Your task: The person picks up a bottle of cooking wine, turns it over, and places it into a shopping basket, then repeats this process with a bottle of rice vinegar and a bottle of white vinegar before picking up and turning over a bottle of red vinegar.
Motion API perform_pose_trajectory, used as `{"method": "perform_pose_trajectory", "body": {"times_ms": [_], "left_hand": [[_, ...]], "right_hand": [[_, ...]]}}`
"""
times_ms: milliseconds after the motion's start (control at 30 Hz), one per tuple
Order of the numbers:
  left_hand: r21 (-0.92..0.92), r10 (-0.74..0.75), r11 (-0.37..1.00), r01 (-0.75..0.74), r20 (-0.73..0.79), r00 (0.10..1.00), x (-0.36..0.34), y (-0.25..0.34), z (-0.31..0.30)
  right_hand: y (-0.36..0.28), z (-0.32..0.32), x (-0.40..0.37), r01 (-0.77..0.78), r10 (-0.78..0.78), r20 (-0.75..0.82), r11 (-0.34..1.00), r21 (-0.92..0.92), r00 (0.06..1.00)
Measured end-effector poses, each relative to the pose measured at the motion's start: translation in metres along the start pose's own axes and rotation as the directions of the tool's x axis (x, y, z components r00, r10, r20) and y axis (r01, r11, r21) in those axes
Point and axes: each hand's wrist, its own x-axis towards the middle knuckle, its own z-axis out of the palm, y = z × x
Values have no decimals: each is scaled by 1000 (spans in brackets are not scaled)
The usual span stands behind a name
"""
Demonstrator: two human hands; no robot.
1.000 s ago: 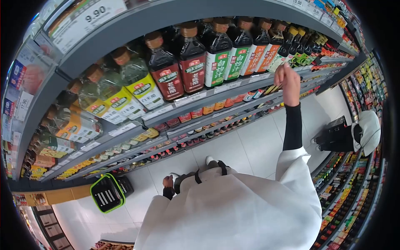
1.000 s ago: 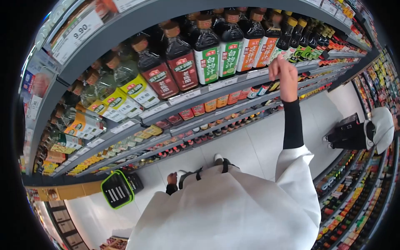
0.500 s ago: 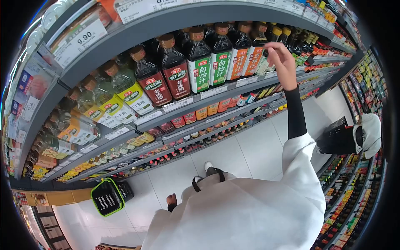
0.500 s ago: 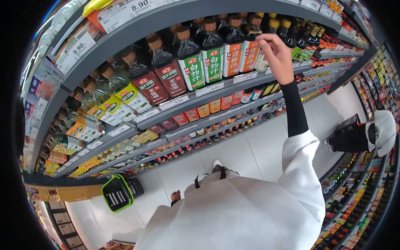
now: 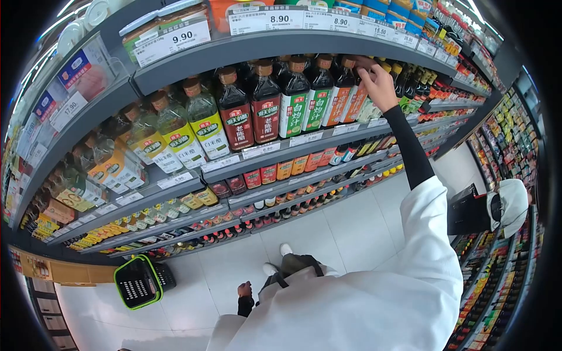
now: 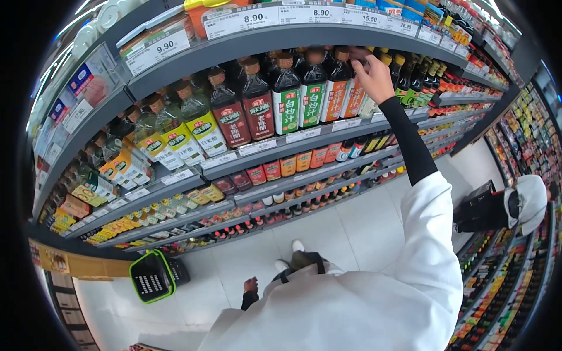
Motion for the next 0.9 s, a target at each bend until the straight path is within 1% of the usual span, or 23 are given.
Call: {"method": "perform_pose_trajectory", "body": {"times_ms": [33, 133, 167, 200, 267, 300, 333, 367, 400, 433, 467, 500, 533, 567, 600, 633, 667, 700, 767, 800, 867, 900], "left_hand": [[3, 10, 1000, -10, 11, 1000, -3, 7, 8], [31, 43, 999, -44, 40, 998, -10, 20, 26], [47, 52, 997, -54, 40, 998, -11, 24, 32], [62, 60, 996, -62, 42, 997, -13, 27, 39], [145, 64, 987, -65, 11, 998, 0, 13, 44], [153, 52, 987, -52, 7, 999, 0, 9, 45], [200, 25, 979, -28, 17, 1000, 0, 6, 45], [192, 27, 981, -26, -4, 1000, -4, 5, 47], [185, 26, 983, -21, -28, 999, -9, 3, 47], [339, 188, 922, -187, 29, 982, -10, -1, 46], [427, 235, 870, -247, 82, 969, -13, -1, 49], [505, 280, 806, -309, 134, 951, -15, -1, 52], [650, 339, 656, -383, 199, 919, -10, -4, 60], [763, 396, 473, -440, 263, 880, -7, -5, 68], [858, 480, 58, -511, 425, 768, -5, -16, 77], [774, 380, 497, -392, 212, 901, -19, -17, 91], [531, 191, 828, -182, 37, 981, -21, 0, 120], [176, -50, 982, 60, -62, 997, -22, 17, 143], [283, 136, 952, -114, -61, 989, -12, 21, 186], [322, 167, 937, -138, -66, 984, -14, 31, 209], [437, 314, 862, -258, -60, 948, -36, 65, 253], [411, 316, 873, -262, -68, 946, -51, 83, 273]], "right_hand": [[11, -1, -1, -63, 63, 15, 996, 59, 998], [29, -12, -6, -27, 29, -18, 993, 111, 999], [35, -11, -10, -34, 44, -36, 973, 229, 998], [31, -14, -14, 8, 9, -50, 945, 327, 999], [41, -18, -26, -93, 95, 13, 924, 372, 995], [42, -18, -35, -90, 86, 27, 904, 418, 996], [43, -16, -46, -89, 79, 41, 881, 465, 996], [49, -12, -61, -135, 99, 95, 838, 528, 990], [48, -13, -77, -157, 81, 167, 841, 518, 983], [59, -9, -94, -156, 50, 229, 868, 471, 972], [70, -1, -113, -184, 53, 275, 859, 477, 960], [78, -1, -130, -222, 53, 354, 860, 459, 934], [88, -2, -147, -180, -1, 406, 895, 408, 914], [102, 0, -164, -111, -70, 412, 910, 399, 909], [121, 0, -183, -154, -54, 477, 910, 386, 877], [138, -1, -201, -178, -50, 508, 903, 391, 860], [157, -1, -214, -195, -52, 532, 897, 397, 845], [179, 1, -226, -258, 5, 538, 881, 397, 843], [218, 0, -254, -388, 126, 557, 839, 382, 821], [232, -2, -265, -450, 180, 548, 792, 412, 817], [256, -5, -275, -555, 276, 539, 690, 466, 796], [261, -11, -273, -590, 308, 561, 679, 436, 769]]}}
